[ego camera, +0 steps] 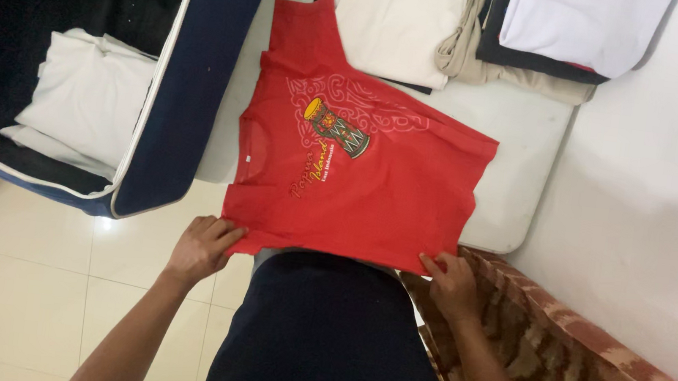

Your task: The person packs various folded clothes from a stack into a blue suitcase, unfolding and refolding a red shirt before placing it inside.

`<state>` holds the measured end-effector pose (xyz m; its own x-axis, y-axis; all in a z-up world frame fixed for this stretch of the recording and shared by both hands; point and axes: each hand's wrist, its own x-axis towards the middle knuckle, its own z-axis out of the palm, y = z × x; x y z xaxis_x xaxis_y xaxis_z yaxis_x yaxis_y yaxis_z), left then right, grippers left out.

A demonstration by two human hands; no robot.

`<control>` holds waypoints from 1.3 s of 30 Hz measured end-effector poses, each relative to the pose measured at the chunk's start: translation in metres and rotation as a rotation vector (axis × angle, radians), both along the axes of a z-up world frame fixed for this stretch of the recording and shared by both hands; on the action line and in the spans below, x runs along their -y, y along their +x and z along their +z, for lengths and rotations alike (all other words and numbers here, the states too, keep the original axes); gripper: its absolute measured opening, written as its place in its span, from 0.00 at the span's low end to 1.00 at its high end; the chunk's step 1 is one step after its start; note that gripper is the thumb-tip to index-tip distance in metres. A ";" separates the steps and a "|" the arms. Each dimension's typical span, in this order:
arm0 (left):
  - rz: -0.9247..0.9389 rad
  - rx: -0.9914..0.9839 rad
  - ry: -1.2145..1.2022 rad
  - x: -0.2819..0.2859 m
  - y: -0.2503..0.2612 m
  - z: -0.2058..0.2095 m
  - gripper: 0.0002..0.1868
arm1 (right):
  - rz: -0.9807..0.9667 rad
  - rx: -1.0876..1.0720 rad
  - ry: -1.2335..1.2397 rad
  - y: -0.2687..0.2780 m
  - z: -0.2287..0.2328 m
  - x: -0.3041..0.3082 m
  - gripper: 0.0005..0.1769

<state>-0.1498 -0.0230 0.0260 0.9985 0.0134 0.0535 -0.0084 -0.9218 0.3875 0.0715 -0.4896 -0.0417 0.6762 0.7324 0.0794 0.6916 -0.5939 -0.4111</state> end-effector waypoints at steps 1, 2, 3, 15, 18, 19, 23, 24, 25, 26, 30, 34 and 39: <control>0.011 -0.053 0.029 0.004 -0.011 -0.008 0.20 | 0.020 -0.007 0.000 -0.003 -0.004 -0.002 0.24; 0.018 -0.110 0.044 0.007 -0.023 -0.015 0.22 | 0.041 -0.022 -0.001 -0.008 -0.006 -0.003 0.24; 0.024 -0.167 0.059 0.010 -0.034 -0.021 0.24 | 0.044 -0.079 -0.045 -0.011 -0.008 -0.004 0.24; 0.017 -0.590 -0.021 0.023 -0.072 -0.113 0.35 | 0.139 -0.376 -0.281 0.004 -0.027 -0.059 0.20; 0.000 -0.480 -0.166 0.029 -0.024 -0.119 0.17 | 0.130 -0.226 0.050 0.016 -0.027 -0.115 0.18; 0.000 -0.295 -0.177 0.037 0.001 -0.118 0.14 | 0.110 -0.168 0.115 0.024 -0.027 -0.134 0.18; 0.096 0.090 -0.173 0.065 0.121 -0.110 0.16 | -0.095 0.072 0.296 0.077 -0.037 -0.192 0.20; 0.127 0.094 -0.178 0.066 0.150 -0.108 0.21 | -0.162 0.125 0.295 0.094 -0.041 -0.196 0.20; 0.158 0.098 -0.184 0.063 0.175 -0.107 0.26 | -0.244 0.138 0.304 0.113 -0.046 -0.195 0.18; 0.184 0.012 -0.109 0.057 0.194 -0.106 0.33 | -0.324 0.152 0.310 0.131 -0.050 -0.188 0.16; 0.258 -0.393 0.046 0.033 0.220 -0.111 0.56 | -0.594 0.105 -0.011 0.183 -0.056 -0.131 0.16; 0.237 -0.355 0.062 0.037 0.189 -0.122 0.60 | -0.399 -0.033 -0.030 0.192 -0.049 -0.075 0.12; 0.244 -0.347 0.083 0.043 0.163 -0.128 0.59 | -0.449 -0.015 -0.010 0.171 -0.047 -0.061 0.24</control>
